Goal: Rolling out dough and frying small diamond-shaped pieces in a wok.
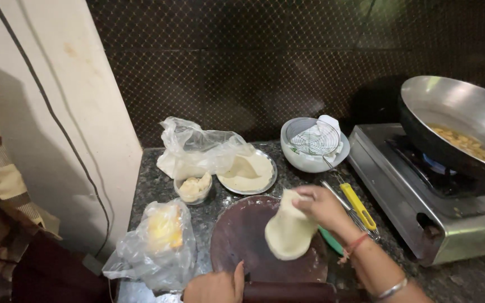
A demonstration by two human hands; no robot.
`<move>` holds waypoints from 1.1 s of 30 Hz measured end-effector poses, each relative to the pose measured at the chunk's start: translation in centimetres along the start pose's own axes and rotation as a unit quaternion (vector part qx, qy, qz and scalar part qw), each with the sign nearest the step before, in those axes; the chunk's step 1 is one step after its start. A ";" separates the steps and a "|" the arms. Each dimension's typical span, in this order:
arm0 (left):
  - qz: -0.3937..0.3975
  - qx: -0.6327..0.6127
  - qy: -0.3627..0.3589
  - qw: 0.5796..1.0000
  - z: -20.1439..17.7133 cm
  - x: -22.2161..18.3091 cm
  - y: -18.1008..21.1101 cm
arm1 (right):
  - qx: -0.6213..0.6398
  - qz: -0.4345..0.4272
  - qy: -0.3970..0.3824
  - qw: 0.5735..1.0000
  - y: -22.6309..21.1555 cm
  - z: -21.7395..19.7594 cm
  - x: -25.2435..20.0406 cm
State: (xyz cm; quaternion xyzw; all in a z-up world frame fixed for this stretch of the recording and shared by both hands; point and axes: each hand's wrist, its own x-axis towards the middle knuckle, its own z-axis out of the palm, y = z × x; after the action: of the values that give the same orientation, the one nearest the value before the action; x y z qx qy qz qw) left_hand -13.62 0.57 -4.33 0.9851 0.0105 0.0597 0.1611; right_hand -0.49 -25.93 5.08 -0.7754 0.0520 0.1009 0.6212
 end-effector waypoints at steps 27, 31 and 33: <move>0.134 -0.081 0.225 0.962 -2.2 16.0 1.6 | -0.417 -0.239 0.231 0.846 3.6 -0.4 2.6; 0.180 -0.092 0.235 0.951 -2.8 14.6 1.5 | -0.437 -0.220 0.234 0.840 4.2 0.1 0.9; 0.125 -0.106 0.244 0.956 -3.3 11.9 1.5 | -0.462 -0.207 0.257 0.823 5.0 0.6 -1.5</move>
State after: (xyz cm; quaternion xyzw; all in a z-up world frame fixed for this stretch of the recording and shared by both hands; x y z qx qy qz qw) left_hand -2.18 0.67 0.63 0.9111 -0.0803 0.3191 0.2480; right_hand -3.06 -26.55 0.52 -0.9620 -0.0044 -0.2206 0.1611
